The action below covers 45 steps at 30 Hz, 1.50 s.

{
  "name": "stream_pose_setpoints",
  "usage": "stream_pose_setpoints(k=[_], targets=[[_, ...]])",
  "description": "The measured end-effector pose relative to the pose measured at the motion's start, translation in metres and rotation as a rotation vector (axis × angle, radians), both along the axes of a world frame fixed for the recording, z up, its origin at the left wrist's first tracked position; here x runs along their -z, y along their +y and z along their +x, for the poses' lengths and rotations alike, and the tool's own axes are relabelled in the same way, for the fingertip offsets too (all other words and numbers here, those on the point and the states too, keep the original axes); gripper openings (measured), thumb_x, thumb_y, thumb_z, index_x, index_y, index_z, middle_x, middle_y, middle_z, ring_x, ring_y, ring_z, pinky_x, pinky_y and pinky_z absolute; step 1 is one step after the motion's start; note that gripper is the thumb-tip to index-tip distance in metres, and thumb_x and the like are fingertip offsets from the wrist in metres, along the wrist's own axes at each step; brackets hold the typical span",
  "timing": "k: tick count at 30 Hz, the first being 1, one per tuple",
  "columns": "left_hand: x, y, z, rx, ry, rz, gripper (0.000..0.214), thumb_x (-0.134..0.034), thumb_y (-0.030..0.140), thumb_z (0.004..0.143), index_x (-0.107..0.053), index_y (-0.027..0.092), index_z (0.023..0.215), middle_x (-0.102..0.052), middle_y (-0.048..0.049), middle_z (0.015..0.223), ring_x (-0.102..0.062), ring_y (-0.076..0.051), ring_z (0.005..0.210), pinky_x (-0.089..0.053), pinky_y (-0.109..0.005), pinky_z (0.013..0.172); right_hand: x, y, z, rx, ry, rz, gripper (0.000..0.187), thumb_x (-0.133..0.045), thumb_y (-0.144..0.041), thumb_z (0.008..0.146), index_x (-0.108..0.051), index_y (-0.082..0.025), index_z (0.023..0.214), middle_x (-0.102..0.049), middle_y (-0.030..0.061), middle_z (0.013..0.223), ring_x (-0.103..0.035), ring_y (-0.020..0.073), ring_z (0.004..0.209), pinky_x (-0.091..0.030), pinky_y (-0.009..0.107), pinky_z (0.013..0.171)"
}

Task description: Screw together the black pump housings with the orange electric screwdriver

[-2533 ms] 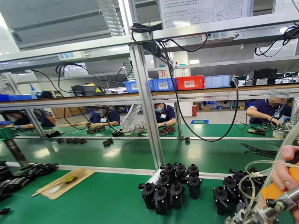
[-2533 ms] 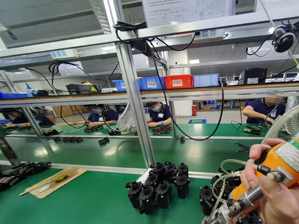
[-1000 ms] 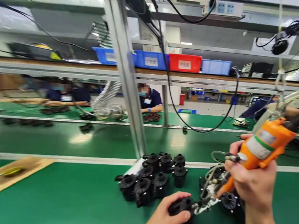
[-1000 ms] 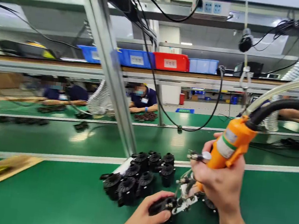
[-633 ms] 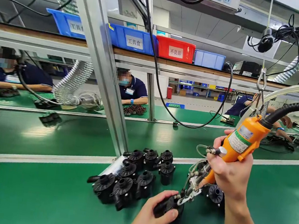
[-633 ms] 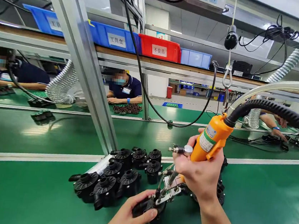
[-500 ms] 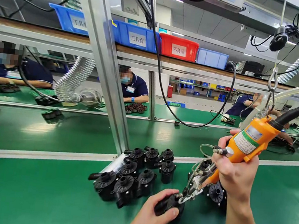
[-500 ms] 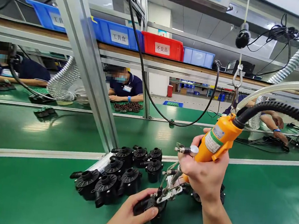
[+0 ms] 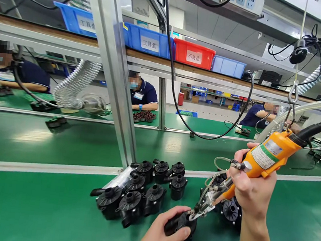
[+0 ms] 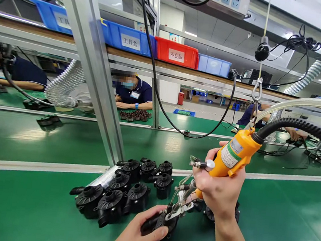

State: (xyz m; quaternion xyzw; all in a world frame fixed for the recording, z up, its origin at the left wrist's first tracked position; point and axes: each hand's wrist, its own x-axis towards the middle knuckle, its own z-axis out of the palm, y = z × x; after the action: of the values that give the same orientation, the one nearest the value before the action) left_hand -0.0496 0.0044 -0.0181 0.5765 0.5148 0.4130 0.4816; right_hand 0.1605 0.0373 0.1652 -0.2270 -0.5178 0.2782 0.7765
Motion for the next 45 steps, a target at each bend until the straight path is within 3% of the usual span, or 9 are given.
stream_pose_setpoints(k=[7, 12, 16, 20, 23, 27, 32, 40, 45], targets=[[0.01, 0.002, 0.001, -0.006, -0.023, -0.021, 0.061, -0.087, 0.056, 0.072, -0.078, 0.025, 0.123, -0.081, -0.0045, 0.117, -0.073, -0.033, 0.109, -0.061, -0.037, 0.099, 0.001, 0.002, -0.024, 0.013, -0.08, -0.011, 0.05, -0.081, -0.016, 0.065, -0.056, -0.027, 0.107, -0.061, -0.0053, 0.08, -0.053, 0.0105, 0.056, -0.055, 0.023, 0.048], [0.009, 0.001, 0.004, 0.036, -0.081, -0.06, 0.066, -0.088, 0.058, 0.073, -0.075, 0.021, 0.126, -0.08, -0.0089, 0.121, -0.072, -0.036, 0.115, -0.059, -0.04, 0.103, 0.014, 0.007, -0.048, -0.126, -0.139, -0.079, 0.057, -0.083, -0.018, 0.062, -0.053, -0.028, 0.11, -0.057, -0.0071, 0.078, -0.049, 0.0099, 0.055, -0.051, 0.023, 0.046], [0.008, 0.0, 0.007, 0.017, -0.133, -0.048, 0.062, -0.089, 0.053, 0.074, -0.075, 0.022, 0.125, -0.081, -0.0065, 0.119, -0.072, -0.034, 0.113, -0.059, -0.039, 0.102, 0.02, 0.009, -0.047, -0.09, -0.145, -0.095, 0.064, -0.082, -0.02, 0.064, -0.052, -0.027, 0.119, -0.058, -0.0069, 0.081, -0.051, 0.0101, 0.057, -0.05, 0.022, 0.046], [0.01, 0.0, 0.008, 0.048, -0.133, -0.015, 0.056, -0.087, 0.051, 0.077, -0.076, 0.021, 0.123, -0.081, -0.0058, 0.116, -0.073, -0.033, 0.11, -0.06, -0.037, 0.098, 0.021, 0.013, -0.043, -0.092, -0.124, -0.073, 0.056, -0.083, -0.018, 0.064, -0.053, -0.027, 0.11, -0.059, -0.0079, 0.08, -0.052, 0.0086, 0.056, -0.053, 0.022, 0.049], [0.014, 0.0, 0.002, 0.026, -0.113, 0.035, 0.054, -0.086, 0.048, 0.077, -0.077, 0.024, 0.124, -0.08, -0.0058, 0.122, -0.071, -0.035, 0.118, -0.057, -0.04, 0.106, 0.013, 0.011, -0.034, -0.074, -0.075, -0.076, 0.055, -0.083, -0.014, 0.064, -0.054, -0.026, 0.11, -0.061, -0.0076, 0.08, -0.052, 0.0084, 0.055, -0.053, 0.021, 0.049], [0.022, 0.001, -0.006, 0.064, -0.056, 0.066, 0.077, -0.097, 0.026, 0.06, -0.073, 0.026, 0.133, -0.077, -0.0082, 0.132, -0.066, -0.039, 0.128, -0.047, -0.046, 0.118, -0.002, -0.008, 0.003, -0.025, -0.067, -0.041, 0.057, -0.083, -0.01, 0.064, -0.057, -0.026, 0.112, -0.065, -0.0045, 0.081, -0.057, 0.0109, 0.062, -0.053, 0.021, 0.053], [0.035, 0.002, 0.003, 0.092, -0.079, 0.097, 0.079, -0.099, 0.022, 0.06, -0.07, 0.025, 0.134, -0.076, -0.0095, 0.126, -0.069, -0.036, 0.119, -0.05, -0.046, 0.112, -0.005, -0.032, 0.04, -0.094, -0.103, -0.031, 0.054, -0.084, -0.017, 0.072, -0.06, -0.025, 0.12, -0.064, 0.0, 0.089, -0.055, 0.0123, 0.059, -0.048, 0.024, 0.047], [0.029, 0.004, 0.015, 0.162, -0.128, 0.12, 0.076, -0.103, 0.037, 0.057, -0.072, 0.023, 0.125, -0.078, -0.0057, 0.116, -0.07, -0.034, 0.108, -0.057, -0.043, 0.1, 0.001, -0.022, -0.021, -0.197, 0.013, -0.003, 0.054, -0.079, -0.015, 0.072, -0.056, -0.028, 0.119, -0.061, -0.0037, 0.088, -0.051, 0.0092, 0.056, -0.05, 0.023, 0.049], [0.023, 0.002, 0.016, 0.162, -0.125, 0.103, 0.066, -0.101, 0.036, 0.06, -0.075, 0.022, 0.118, -0.08, -0.0045, 0.106, -0.069, -0.035, 0.109, -0.056, -0.042, 0.1, 0.0, -0.013, -0.027, -0.151, -0.016, -0.035, 0.057, -0.081, -0.014, 0.068, -0.057, -0.027, 0.118, -0.062, -0.0049, 0.084, -0.054, 0.0106, 0.057, -0.054, 0.024, 0.05]])
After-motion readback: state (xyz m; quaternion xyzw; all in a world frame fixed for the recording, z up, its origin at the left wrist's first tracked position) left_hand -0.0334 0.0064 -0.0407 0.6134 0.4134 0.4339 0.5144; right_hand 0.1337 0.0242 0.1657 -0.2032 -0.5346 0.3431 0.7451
